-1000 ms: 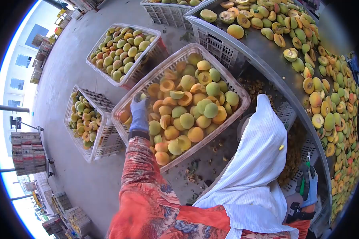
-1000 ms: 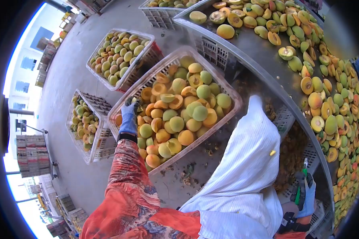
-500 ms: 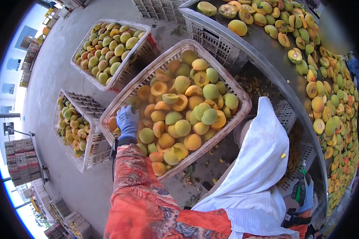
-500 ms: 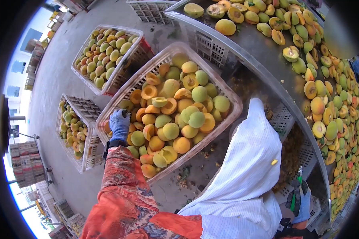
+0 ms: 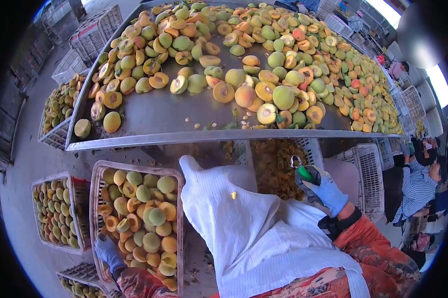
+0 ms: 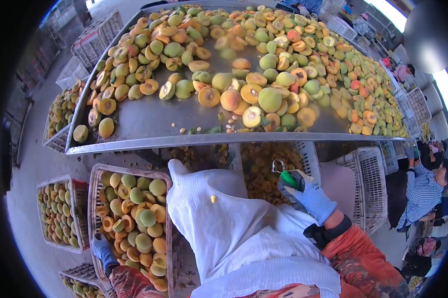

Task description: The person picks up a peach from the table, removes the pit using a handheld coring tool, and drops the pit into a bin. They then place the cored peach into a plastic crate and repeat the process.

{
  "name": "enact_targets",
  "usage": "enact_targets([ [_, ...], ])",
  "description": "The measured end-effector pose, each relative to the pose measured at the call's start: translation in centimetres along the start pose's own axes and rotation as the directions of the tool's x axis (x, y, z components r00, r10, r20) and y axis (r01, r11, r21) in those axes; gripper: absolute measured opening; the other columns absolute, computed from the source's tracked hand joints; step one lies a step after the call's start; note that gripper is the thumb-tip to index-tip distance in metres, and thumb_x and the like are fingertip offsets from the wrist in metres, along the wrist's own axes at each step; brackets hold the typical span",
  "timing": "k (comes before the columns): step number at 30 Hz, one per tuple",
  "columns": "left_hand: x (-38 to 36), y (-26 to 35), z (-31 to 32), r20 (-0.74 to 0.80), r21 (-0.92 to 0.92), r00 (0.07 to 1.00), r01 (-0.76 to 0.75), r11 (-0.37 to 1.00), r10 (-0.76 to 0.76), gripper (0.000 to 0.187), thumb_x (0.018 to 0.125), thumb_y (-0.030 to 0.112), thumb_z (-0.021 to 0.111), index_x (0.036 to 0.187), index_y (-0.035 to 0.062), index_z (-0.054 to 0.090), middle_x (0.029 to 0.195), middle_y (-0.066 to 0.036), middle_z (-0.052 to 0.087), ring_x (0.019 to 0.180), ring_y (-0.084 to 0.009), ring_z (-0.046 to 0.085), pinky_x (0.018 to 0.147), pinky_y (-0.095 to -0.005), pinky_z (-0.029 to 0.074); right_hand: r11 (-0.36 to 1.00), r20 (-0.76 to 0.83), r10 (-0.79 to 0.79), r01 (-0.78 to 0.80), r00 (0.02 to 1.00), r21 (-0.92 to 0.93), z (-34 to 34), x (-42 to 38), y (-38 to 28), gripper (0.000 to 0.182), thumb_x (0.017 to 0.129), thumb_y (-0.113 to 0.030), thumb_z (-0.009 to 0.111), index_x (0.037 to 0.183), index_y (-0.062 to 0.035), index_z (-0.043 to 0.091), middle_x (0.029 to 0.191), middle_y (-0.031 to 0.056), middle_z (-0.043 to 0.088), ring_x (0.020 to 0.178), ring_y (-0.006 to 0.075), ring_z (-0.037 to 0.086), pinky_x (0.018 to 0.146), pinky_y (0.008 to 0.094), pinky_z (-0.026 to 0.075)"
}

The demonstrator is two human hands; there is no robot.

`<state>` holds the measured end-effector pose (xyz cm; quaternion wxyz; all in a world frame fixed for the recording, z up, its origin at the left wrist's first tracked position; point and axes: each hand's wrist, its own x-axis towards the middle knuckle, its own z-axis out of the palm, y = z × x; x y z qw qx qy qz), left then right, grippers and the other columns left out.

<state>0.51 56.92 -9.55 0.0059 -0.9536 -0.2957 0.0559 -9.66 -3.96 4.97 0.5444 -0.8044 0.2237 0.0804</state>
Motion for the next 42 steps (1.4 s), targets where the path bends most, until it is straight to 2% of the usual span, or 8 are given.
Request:
enact_targets([
  [5,-6.5,17.9,-6.4,-0.458,-0.794,0.809,-0.559,0.24,0.368,0.028,0.086,0.002,0.055,0.113,-0.0017,0.056,0.108,-0.009,0.061,0.088,-0.0125,0.057,0.074,-0.0233,0.048,0.915,-0.091,-0.327,0.291,0.941,-0.28,-2.3,1.2,5.6,0.029,0.082,-0.017,0.064,0.104,-0.0023,0.052,0.076,0.0034,0.058,0.057,0.0087,0.053,0.049,0.0258,0.045],
  [8,-11.3,30.9,-12.6,-0.14,-0.99,0.822,-0.134,-0.052,0.551,0.025,0.084,-0.001,0.057,0.108,-0.0044,0.058,0.103,-0.01,0.063,0.09,-0.0124,0.059,0.077,-0.0235,0.049,0.993,0.014,0.117,-0.117,0.993,-0.008,-2.9,0.0,2.8,0.039,0.08,-0.025,0.065,0.109,-0.0037,0.051,0.078,0.0136,0.061,0.064,0.0273,0.06,0.064,0.0354,0.048],
  [17,-15.9,53.2,-10.0,-0.163,-0.362,0.503,-0.831,0.423,0.849,0.06,0.071,0.027,0.068,0.123,0.0103,0.044,0.104,-0.02,0.058,0.094,-0.0357,0.058,0.082,-0.0406,0.046,0.945,-0.17,-0.183,0.126,0.968,-0.301,-5.8,-1.4,5.3,0.045,0.079,-0.03,0.064,0.116,-0.0069,0.05,0.086,0.0197,0.062,0.078,0.0361,0.061,0.066,0.0411,0.048],
  [19,-13.9,53.5,-9.0,-0.127,-0.602,0.435,-0.748,0.279,0.892,0.056,0.071,0.016,0.065,0.123,0.0067,0.046,0.105,-0.019,0.057,0.091,-0.0325,0.06,0.078,-0.0371,0.05,0.957,-0.108,-0.268,0.252,0.957,-0.144,-6.6,-1.8,5.7,0.045,0.079,-0.031,0.064,0.113,-0.0058,0.051,0.086,0.0185,0.063,0.077,0.0353,0.061,0.066,0.0414,0.048],
  [23,-16.6,48.3,-13.4,0.129,-0.862,0.396,0.498,-0.095,0.909,0.051,0.074,0.009,0.058,0.122,0.0029,0.044,0.103,-0.017,0.057,0.089,-0.0351,0.06,0.079,-0.047,0.053,0.925,-0.066,-0.205,0.171,0.977,-0.339,-7.2,-1.1,6.8,0.041,0.079,-0.032,0.064,0.11,-0.0058,0.053,0.085,0.0176,0.063,0.077,0.0346,0.061,0.065,0.0403,0.048],
  [30,-25.7,41.8,-13.7,0.191,-0.592,0.237,0.802,-0.081,0.953,0.046,0.088,0.039,0.051,0.116,0.0028,0.046,0.109,-0.016,0.056,0.093,-0.0296,0.06,0.071,-0.0433,0.055,0.809,-0.072,-0.524,0.469,0.849,-0.356,-4.6,1.0,-0.7,0.035,0.078,-0.025,0.066,0.103,-0.0047,0.053,0.082,0.015,0.063,0.073,0.0329,0.062,0.061,0.0381,0.049],
  [40,-30.8,38.3,-15.6,0.105,-0.826,0.446,0.537,-0.172,0.889,0.033,0.086,0.021,0.057,0.113,0.0026,0.052,0.107,-0.014,0.059,0.094,-0.0257,0.06,0.081,-0.0376,0.05,0.784,0.01,-0.5,0.458,0.866,-0.42,-2.9,-1.3,-2.5,0.033,0.082,-0.037,0.06,0.088,-0.005,0.055,0.071,0.0172,0.061,0.061,0.0321,0.06,0.052,0.0411,0.046],
  [42,-30.8,37.5,-15.3,-0.41,-0.752,0.412,-0.658,-0.046,0.814,0.035,0.081,0.006,0.058,0.115,0.0015,0.051,0.108,-0.013,0.059,0.093,-0.0257,0.059,0.083,-0.0342,0.048,0.889,0.071,-0.431,0.437,0.9,-0.139,-2.8,-1.6,-2.8,0.03,0.083,-0.035,0.059,0.087,-0.005,0.056,0.07,0.0188,0.06,0.06,0.0321,0.06,0.052,0.0414,0.045],
])
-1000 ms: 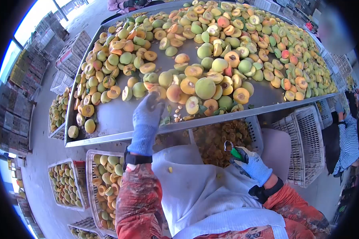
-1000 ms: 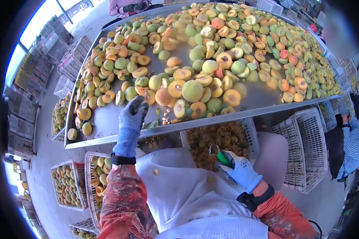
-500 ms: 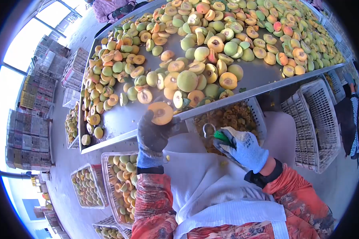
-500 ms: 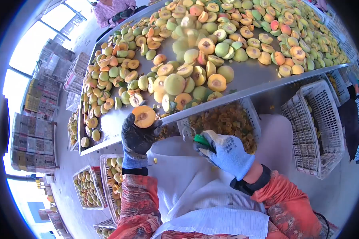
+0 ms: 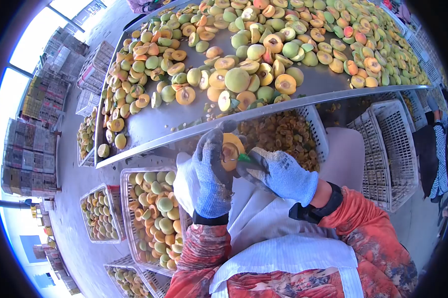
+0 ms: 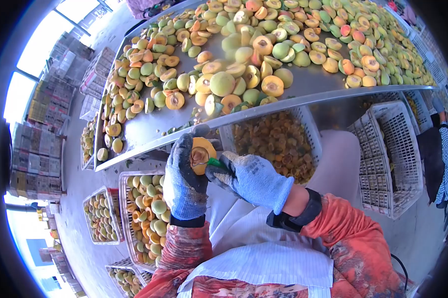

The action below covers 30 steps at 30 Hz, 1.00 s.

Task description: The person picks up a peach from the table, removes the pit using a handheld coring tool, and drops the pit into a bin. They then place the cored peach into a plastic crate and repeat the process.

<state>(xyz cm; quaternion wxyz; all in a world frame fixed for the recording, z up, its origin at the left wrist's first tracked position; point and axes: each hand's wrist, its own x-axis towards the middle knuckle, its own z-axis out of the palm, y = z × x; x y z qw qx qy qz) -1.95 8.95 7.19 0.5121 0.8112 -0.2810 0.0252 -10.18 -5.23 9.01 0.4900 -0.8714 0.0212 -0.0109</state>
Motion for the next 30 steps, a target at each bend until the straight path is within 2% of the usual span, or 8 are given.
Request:
enact_targets([
  [7,-1.1,0.5,0.1,-0.053,0.299,0.986,-0.137,0.944,0.159,0.039,0.079,0.002,0.057,0.117,0.0002,0.05,0.108,-0.014,0.058,0.096,-0.0252,0.058,0.084,-0.0328,0.045,0.901,0.158,0.021,-0.087,0.987,0.425,2.0,-0.1,1.9,0.03,0.088,-0.036,0.056,0.083,-0.0059,0.056,0.059,0.0064,0.055,0.046,0.0154,0.052,0.042,0.0315,0.038],
  [9,-0.8,1.6,0.2,0.004,-0.435,0.87,0.445,0.783,-0.493,0.035,0.084,0.01,0.053,0.117,0.0006,0.05,0.108,-0.014,0.056,0.095,-0.0242,0.057,0.084,-0.0334,0.045,0.691,0.363,0.151,-0.361,0.919,0.626,1.2,-0.6,0.2,0.032,0.087,-0.038,0.056,0.084,-0.0068,0.056,0.056,0.0037,0.052,0.043,0.0136,0.049,0.039,0.0292,0.036],
  [10,-1.4,1.7,0.6,-0.16,0.194,0.984,-0.046,0.98,0.077,0.032,0.09,0.019,0.047,0.115,-0.0005,0.052,0.107,-0.012,0.057,0.092,-0.0199,0.057,0.081,-0.0315,0.045,0.385,0.579,0.19,-0.603,0.793,0.699,1.0,-0.8,-0.3,0.033,0.087,-0.04,0.056,0.085,-0.0077,0.055,0.054,0.001,0.05,0.04,0.0117,0.047,0.036,0.0269,0.034],
  [13,-0.4,1.8,1.3,-0.154,-0.284,0.979,0.082,0.955,-0.13,0.034,0.093,0.024,0.044,0.113,-0.0019,0.054,0.106,-0.01,0.057,0.093,-0.017,0.056,0.081,-0.0294,0.045,0.279,0.663,0.155,-0.676,0.732,0.682,0.6,-0.3,0.8,0.037,0.086,-0.046,0.055,0.087,-0.0088,0.054,0.05,0.0015,0.048,0.036,0.0132,0.044,0.032,0.0284,0.033],
  [21,0.8,-3.1,4.7,-0.11,-0.778,0.853,0.246,0.579,-0.51,0.031,0.089,0.025,0.049,0.102,-0.0011,0.059,0.09,-0.01,0.061,0.082,-0.0197,0.061,0.073,-0.031,0.051,0.961,0.009,0.129,-0.123,0.992,-0.248,1.8,-1.0,2.1,0.043,0.076,-0.031,0.065,0.104,-0.0017,0.051,0.084,0.0267,0.057,0.074,0.0394,0.058,0.063,0.0451,0.048],
  [25,0.3,-0.4,2.9,-0.027,-0.592,0.888,0.356,0.723,-0.459,0.029,0.087,0.023,0.051,0.098,-0.0033,0.06,0.088,-0.009,0.062,0.077,-0.0197,0.061,0.072,-0.0298,0.05,0.764,0.433,0.173,-0.398,0.885,0.508,-0.7,-0.8,1.6,0.033,0.076,-0.018,0.064,0.099,-0.0022,0.047,0.067,0.0118,0.056,0.05,0.0189,0.056,0.046,0.0336,0.047],
  [26,0.0,-0.5,2.9,-0.196,0.052,0.975,-0.1,0.994,0.108,0.029,0.088,0.021,0.051,0.099,-0.0037,0.06,0.089,-0.009,0.063,0.074,-0.016,0.06,0.069,-0.0266,0.049,0.705,0.446,0.142,-0.407,0.883,0.581,-0.6,-0.8,1.7,0.027,0.077,-0.013,0.063,0.095,-0.0029,0.046,0.061,0.0042,0.048,0.045,0.0105,0.047,0.037,0.026,0.041],
  [30,1.0,-0.5,2.4,0.163,-0.474,0.877,0.471,0.744,-0.452,0.026,0.084,0.015,0.053,0.1,-0.0036,0.062,0.089,-0.009,0.065,0.069,-0.0094,0.057,0.056,-0.0193,0.042,0.829,0.434,0.174,-0.37,0.884,0.42,-0.8,-0.8,2.2,0.025,0.077,-0.013,0.063,0.093,-0.0033,0.047,0.06,0.0033,0.049,0.043,0.0118,0.047,0.034,0.0259,0.039],
])
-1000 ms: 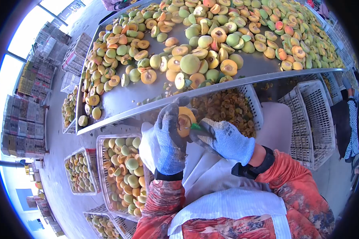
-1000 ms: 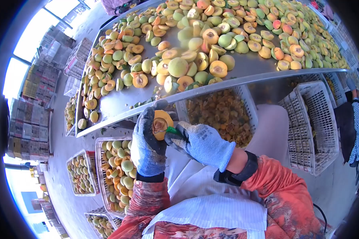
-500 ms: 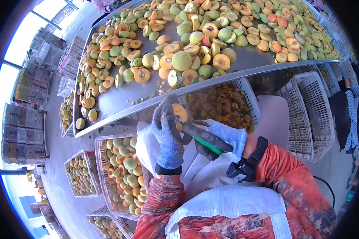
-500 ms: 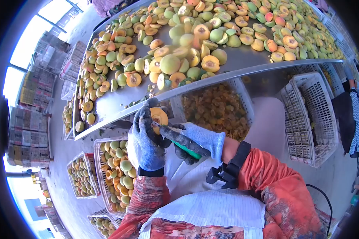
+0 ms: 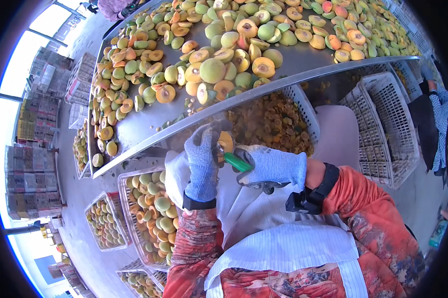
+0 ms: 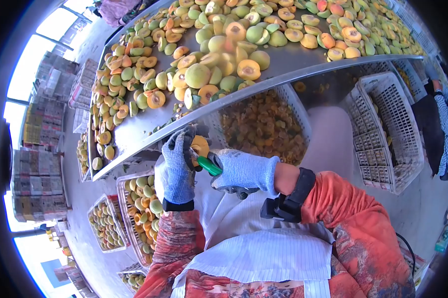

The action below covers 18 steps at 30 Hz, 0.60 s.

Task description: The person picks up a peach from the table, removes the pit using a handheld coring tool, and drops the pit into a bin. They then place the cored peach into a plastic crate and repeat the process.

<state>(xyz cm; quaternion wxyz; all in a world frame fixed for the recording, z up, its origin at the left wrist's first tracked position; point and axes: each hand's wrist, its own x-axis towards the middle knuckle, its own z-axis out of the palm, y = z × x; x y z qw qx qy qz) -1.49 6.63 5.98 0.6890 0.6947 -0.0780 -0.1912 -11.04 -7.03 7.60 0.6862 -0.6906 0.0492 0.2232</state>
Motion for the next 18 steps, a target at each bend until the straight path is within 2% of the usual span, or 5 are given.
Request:
enact_targets([
  [5,0.1,0.0,1.5,0.075,0.203,0.903,-0.428,0.88,0.422,0.03,0.084,0.019,0.052,0.099,-0.006,0.061,0.089,-0.012,0.064,0.072,-0.0159,0.061,0.064,-0.0252,0.048,0.827,0.321,0.009,-0.187,0.947,0.531,-1.5,-0.3,2.4,0.047,0.07,-0.013,0.069,0.111,0.0003,0.05,0.073,0.0048,0.057,0.046,0.0094,0.05,0.037,0.0223,0.041],
  [7,0.5,1.2,3.1,0.083,-0.352,0.997,0.031,0.935,-0.002,0.032,0.084,0.021,0.053,0.098,-0.0064,0.061,0.089,-0.014,0.064,0.075,-0.0184,0.062,0.067,-0.0273,0.049,0.728,0.182,-0.174,0.002,0.968,0.685,-1.9,-0.3,3.7,0.04,0.072,-0.018,0.068,0.105,-0.0021,0.054,0.071,0.0028,0.053,0.043,0.0081,0.048,0.035,0.0208,0.038],
  [9,1.3,0.5,4.3,0.141,-0.359,0.989,0.016,0.933,0.038,0.034,0.084,0.024,0.055,0.099,-0.0051,0.06,0.09,-0.013,0.063,0.076,-0.021,0.062,0.065,-0.03,0.051,0.712,0.167,-0.145,-0.015,0.975,0.702,-2.6,-1.4,4.0,0.044,0.071,-0.018,0.068,0.108,0.0,0.054,0.072,0.0027,0.054,0.045,0.0078,0.049,0.036,0.0198,0.038],
  [12,1.3,0.3,6.0,0.23,-0.566,0.954,0.29,0.771,-0.191,0.034,0.084,0.027,0.056,0.102,-0.0019,0.057,0.093,-0.013,0.062,0.073,-0.0239,0.062,0.064,-0.0343,0.054,0.624,0.114,-0.089,-0.033,0.99,0.78,-3.1,-2.5,4.2,0.046,0.071,-0.016,0.068,0.111,0.0006,0.052,0.074,0.0029,0.055,0.045,0.0082,0.05,0.036,0.0197,0.038],
  [18,1.2,0.2,7.2,0.22,-0.665,0.949,0.316,0.677,-0.227,0.034,0.084,0.029,0.056,0.104,0.0023,0.055,0.092,-0.012,0.06,0.079,-0.0253,0.062,0.067,-0.0355,0.054,0.7,-0.029,-0.045,0.052,0.999,0.712,-3.4,-3.9,2.2,0.041,0.079,-0.025,0.065,0.109,0.0005,0.054,0.068,0.0016,0.055,0.042,0.0088,0.048,0.035,0.0208,0.036],
])
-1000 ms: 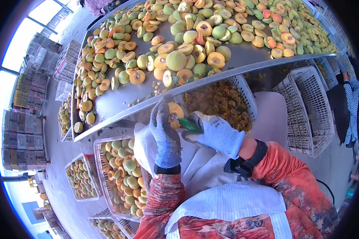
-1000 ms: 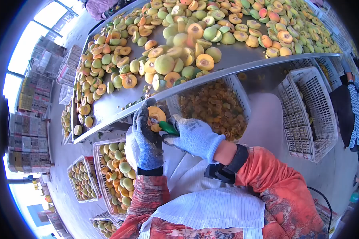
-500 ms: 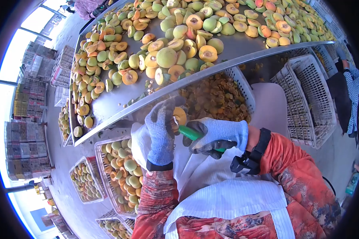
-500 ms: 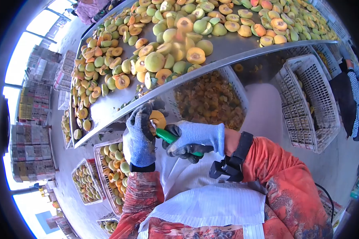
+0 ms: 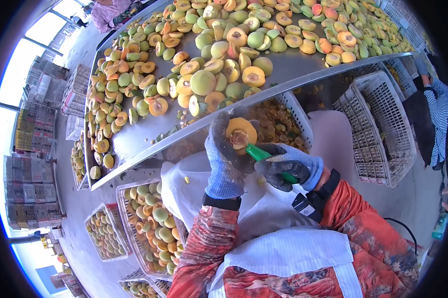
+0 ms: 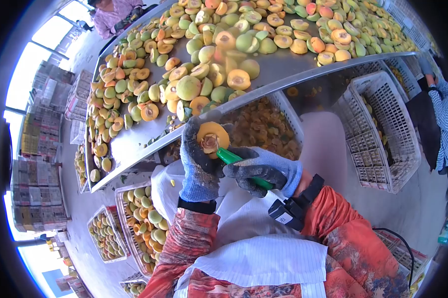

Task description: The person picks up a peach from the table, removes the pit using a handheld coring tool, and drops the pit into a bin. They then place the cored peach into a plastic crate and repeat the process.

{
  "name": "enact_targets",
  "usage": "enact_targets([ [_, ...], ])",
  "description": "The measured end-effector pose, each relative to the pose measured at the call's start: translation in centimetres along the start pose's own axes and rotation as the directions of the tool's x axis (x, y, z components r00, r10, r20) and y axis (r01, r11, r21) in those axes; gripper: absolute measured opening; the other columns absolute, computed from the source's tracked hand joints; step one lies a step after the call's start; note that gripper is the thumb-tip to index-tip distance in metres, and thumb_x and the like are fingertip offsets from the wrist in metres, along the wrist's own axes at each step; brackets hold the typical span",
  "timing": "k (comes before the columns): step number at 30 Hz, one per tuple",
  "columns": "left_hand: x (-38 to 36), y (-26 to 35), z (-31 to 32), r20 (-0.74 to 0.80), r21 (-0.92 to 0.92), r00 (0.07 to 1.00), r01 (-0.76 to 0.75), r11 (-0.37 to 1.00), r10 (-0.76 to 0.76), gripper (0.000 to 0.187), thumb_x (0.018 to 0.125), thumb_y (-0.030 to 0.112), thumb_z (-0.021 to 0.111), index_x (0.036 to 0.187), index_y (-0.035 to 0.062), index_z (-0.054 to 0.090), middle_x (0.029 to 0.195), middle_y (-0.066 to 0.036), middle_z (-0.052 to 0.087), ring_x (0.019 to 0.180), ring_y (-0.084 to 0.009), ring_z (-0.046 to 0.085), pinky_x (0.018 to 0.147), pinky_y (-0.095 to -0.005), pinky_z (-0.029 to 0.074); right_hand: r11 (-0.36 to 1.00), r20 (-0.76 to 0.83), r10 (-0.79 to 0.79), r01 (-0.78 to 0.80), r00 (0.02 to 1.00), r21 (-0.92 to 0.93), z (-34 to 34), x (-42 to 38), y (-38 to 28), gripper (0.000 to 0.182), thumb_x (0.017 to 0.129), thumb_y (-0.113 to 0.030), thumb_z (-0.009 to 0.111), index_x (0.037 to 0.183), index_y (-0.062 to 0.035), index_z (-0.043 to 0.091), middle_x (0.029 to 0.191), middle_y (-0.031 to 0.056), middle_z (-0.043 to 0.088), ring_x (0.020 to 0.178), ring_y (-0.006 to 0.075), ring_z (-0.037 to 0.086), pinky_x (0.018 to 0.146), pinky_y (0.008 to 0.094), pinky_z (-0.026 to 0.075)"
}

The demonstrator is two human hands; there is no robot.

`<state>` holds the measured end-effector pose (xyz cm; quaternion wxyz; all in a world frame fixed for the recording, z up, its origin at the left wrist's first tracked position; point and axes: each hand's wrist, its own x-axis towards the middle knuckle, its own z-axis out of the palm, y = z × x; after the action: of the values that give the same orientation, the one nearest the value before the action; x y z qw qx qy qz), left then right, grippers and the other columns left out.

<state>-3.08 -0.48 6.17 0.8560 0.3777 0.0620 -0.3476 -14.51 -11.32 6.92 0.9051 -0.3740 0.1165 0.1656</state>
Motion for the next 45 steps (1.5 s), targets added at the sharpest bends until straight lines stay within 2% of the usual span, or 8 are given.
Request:
enact_targets([
  [11,0.8,2.4,-5.9,0.059,-0.137,0.998,0.01,0.991,-0.002,0.049,0.085,0.046,0.047,0.11,0.0051,0.052,0.102,-0.008,0.058,0.091,-0.0234,0.059,0.062,-0.0353,0.051,0.986,0.213,-0.137,0.112,0.967,0.125,-1.5,-1.2,-1.8,0.048,0.084,-0.04,0.058,0.101,0.0052,0.056,0.057,0.0086,0.055,0.041,0.0158,0.05,0.038,0.0259,0.038],
  [13,0.7,2.8,-6.2,-0.033,-0.141,0.999,-0.029,0.99,0.024,0.049,0.086,0.04,0.046,0.119,0.0052,0.045,0.111,-0.017,0.056,0.095,-0.028,0.059,0.072,-0.0418,0.054,0.23,0.007,-0.478,0.133,0.878,-0.964,-4.8,1.3,-0.8,0.039,0.086,-0.035,0.055,0.099,0.0023,0.055,0.067,0.0098,0.06,0.054,0.0167,0.057,0.049,0.0287,0.045],
  [16,0.8,2.8,-6.7,0.151,-0.033,0.976,-0.157,0.987,0.16,0.057,0.084,0.033,0.056,0.128,0.0016,0.04,0.117,-0.015,0.05,0.108,-0.028,0.05,0.085,-0.0452,0.048,0.164,-0.138,-0.624,-0.044,0.769,-0.985,-4.2,1.9,-0.4,0.031,0.081,-0.023,0.063,0.1,0.0001,0.054,0.077,0.0082,0.059,0.064,0.0121,0.056,0.058,0.0272,0.046],
  [25,0.1,0.4,-7.8,0.135,0.07,0.991,-0.021,0.997,0.011,0.055,0.087,0.046,0.046,0.123,0.0048,0.044,0.117,-0.016,0.051,0.108,-0.0271,0.051,0.084,-0.0384,0.049,0.767,-0.277,-0.454,0.212,0.847,-0.606,0.7,4.8,3.4,0.026,0.078,-0.021,0.068,0.09,-0.0019,0.054,0.064,0.0047,0.055,0.054,0.0198,0.055,0.054,0.0341,0.045],
  [27,-0.1,1.0,-9.6,0.182,0.08,0.93,0.31,0.947,-0.319,0.053,0.086,0.052,0.042,0.115,0.0086,0.05,0.095,-0.012,0.063,0.074,-0.0287,0.064,0.058,-0.0392,0.054,0.085,0.081,-0.687,0.191,0.722,-0.978,-0.2,4.9,3.9,0.032,0.079,-0.026,0.066,0.096,-0.0022,0.054,0.064,0.012,0.059,0.062,0.032,0.06,0.058,0.0381,0.047],
  [35,-2.7,3.4,-10.9,0.195,-0.449,0.981,0.096,0.888,-0.007,0.045,0.086,0.036,0.052,0.118,0.0049,0.048,0.113,-0.015,0.055,0.106,-0.03,0.053,0.089,-0.0441,0.047,-0.123,0.105,-0.554,0.043,0.826,-0.991,3.6,4.7,4.2,0.044,0.075,-0.025,0.064,0.11,-0.0033,0.048,0.087,0.0161,0.06,0.068,0.0348,0.061,0.063,0.0426,0.048],
  [41,-2.6,4.1,-12.8,0.035,0.32,0.871,-0.475,0.82,0.49,0.044,0.086,0.02,0.056,0.124,0.0056,0.04,0.118,-0.014,0.05,0.109,-0.0249,0.051,0.087,-0.0383,0.049,-0.49,0.251,-0.453,-0.004,0.856,-0.872,7.3,7.3,6.1,0.047,0.075,-0.018,0.058,0.118,-0.0017,0.045,0.081,0.0142,0.057,0.063,0.0291,0.06,0.055,0.0414,0.045],
  [45,-3.6,5.8,-13.9,0.076,-0.423,0.908,-0.345,0.838,0.413,0.044,0.075,0.006,0.067,0.115,0.0053,0.048,0.109,-0.012,0.054,0.098,-0.0237,0.057,0.081,-0.0337,0.05,-0.638,0.479,-0.399,0.138,0.782,-0.757,8.4,8.8,7.7,0.054,0.072,-0.01,0.056,0.123,-0.0013,0.043,0.082,0.0153,0.056,0.061,0.0295,0.058,0.053,0.0409,0.043],
])
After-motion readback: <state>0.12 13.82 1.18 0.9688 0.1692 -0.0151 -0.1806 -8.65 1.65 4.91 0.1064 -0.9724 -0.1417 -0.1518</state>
